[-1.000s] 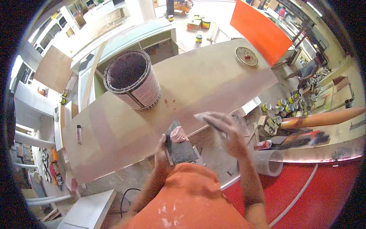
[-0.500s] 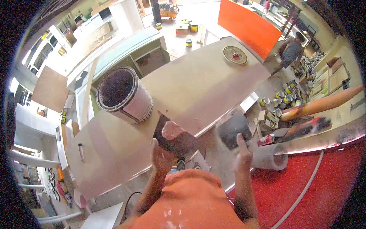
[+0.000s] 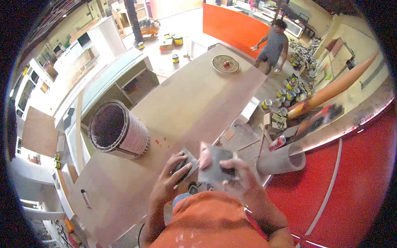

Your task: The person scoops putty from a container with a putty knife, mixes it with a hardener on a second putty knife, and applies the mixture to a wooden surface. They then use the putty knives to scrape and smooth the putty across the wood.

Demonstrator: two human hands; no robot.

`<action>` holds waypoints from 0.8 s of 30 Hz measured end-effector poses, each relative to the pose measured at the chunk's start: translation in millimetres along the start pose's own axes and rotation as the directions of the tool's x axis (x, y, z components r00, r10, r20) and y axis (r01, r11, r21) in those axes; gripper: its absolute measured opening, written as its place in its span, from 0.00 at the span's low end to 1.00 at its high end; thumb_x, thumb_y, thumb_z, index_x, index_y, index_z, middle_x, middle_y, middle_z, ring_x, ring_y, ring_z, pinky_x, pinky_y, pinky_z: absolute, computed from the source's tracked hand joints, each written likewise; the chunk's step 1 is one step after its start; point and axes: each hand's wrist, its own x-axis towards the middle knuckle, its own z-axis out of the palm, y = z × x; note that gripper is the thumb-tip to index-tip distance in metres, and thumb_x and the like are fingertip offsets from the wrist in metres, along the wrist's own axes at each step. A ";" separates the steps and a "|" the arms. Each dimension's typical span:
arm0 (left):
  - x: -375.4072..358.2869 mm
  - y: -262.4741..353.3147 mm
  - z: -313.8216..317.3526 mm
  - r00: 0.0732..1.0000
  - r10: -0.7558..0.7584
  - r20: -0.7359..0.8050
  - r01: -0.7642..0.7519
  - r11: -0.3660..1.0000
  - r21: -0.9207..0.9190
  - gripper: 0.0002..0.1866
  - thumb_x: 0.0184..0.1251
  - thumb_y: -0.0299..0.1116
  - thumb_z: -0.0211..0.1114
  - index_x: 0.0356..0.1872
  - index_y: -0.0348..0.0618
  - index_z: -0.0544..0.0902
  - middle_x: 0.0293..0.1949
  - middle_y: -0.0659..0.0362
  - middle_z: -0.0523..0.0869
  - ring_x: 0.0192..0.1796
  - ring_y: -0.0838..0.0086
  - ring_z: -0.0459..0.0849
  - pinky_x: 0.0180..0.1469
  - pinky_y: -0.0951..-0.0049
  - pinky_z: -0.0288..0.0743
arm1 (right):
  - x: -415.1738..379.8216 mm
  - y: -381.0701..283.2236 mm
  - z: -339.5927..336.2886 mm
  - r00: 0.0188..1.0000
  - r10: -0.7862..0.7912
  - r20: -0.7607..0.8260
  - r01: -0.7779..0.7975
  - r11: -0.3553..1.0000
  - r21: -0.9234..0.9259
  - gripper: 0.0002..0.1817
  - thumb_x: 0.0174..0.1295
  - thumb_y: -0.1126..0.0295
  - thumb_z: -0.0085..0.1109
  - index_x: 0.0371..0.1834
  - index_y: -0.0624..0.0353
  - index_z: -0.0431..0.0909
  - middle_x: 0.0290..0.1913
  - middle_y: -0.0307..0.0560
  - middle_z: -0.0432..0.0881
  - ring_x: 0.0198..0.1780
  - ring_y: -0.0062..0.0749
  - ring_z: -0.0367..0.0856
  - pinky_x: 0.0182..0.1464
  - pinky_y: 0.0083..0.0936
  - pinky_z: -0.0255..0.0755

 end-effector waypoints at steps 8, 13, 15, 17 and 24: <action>-80.2 -57.3 46.7 0.567 -0.750 -0.340 -0.023 0.399 -0.917 0.17 0.66 0.25 0.59 0.57 0.39 0.77 0.55 0.55 0.76 0.58 0.67 0.76 0.61 0.61 0.71 | 129.9 -164.3 15.7 0.915 -0.404 -0.004 0.144 0.335 -0.931 0.21 0.59 0.65 0.56 0.55 0.64 0.75 0.40 0.56 0.82 0.42 0.43 0.84 0.46 0.37 0.78; -140.1 -121.3 82.8 0.604 -0.767 -0.217 -0.157 0.152 -0.976 0.16 0.59 0.20 0.60 0.49 0.35 0.78 0.48 0.56 0.80 0.48 0.70 0.79 0.54 0.67 0.75 | 226.7 -151.8 -3.3 0.930 -0.359 0.077 -0.077 -0.396 -0.915 0.14 0.59 0.69 0.51 0.44 0.65 0.78 0.47 0.64 0.80 0.44 0.53 0.83 0.44 0.40 0.77; -152.2 -119.6 86.0 0.612 -0.673 -0.415 -0.051 0.490 -0.870 0.15 0.57 0.19 0.60 0.47 0.34 0.79 0.46 0.57 0.80 0.46 0.71 0.79 0.52 0.69 0.75 | 228.2 -127.1 1.8 0.908 -0.404 0.106 -0.099 -0.455 -0.885 0.12 0.59 0.68 0.52 0.42 0.64 0.78 0.45 0.61 0.81 0.46 0.51 0.83 0.46 0.41 0.77; -133.6 -92.1 61.4 0.641 -0.523 -0.562 0.061 0.765 -0.641 0.14 0.55 0.19 0.60 0.45 0.33 0.79 0.44 0.57 0.81 0.45 0.72 0.79 0.51 0.70 0.75 | 223.3 -102.1 15.4 0.886 -0.438 0.149 -0.110 -0.513 -0.851 0.11 0.60 0.68 0.52 0.40 0.62 0.78 0.43 0.58 0.81 0.48 0.49 0.83 0.48 0.41 0.78; -108.6 -58.8 22.4 0.539 -0.831 -0.139 -0.015 0.156 -0.988 0.05 0.54 0.24 0.62 0.27 0.47 0.76 0.26 0.62 0.80 0.30 0.73 0.78 0.40 0.66 0.76 | 134.8 -40.1 114.8 0.913 -0.351 0.207 0.004 -0.499 -0.866 0.12 0.53 0.75 0.56 0.41 0.66 0.74 0.43 0.57 0.75 0.46 0.48 0.77 0.48 0.37 0.76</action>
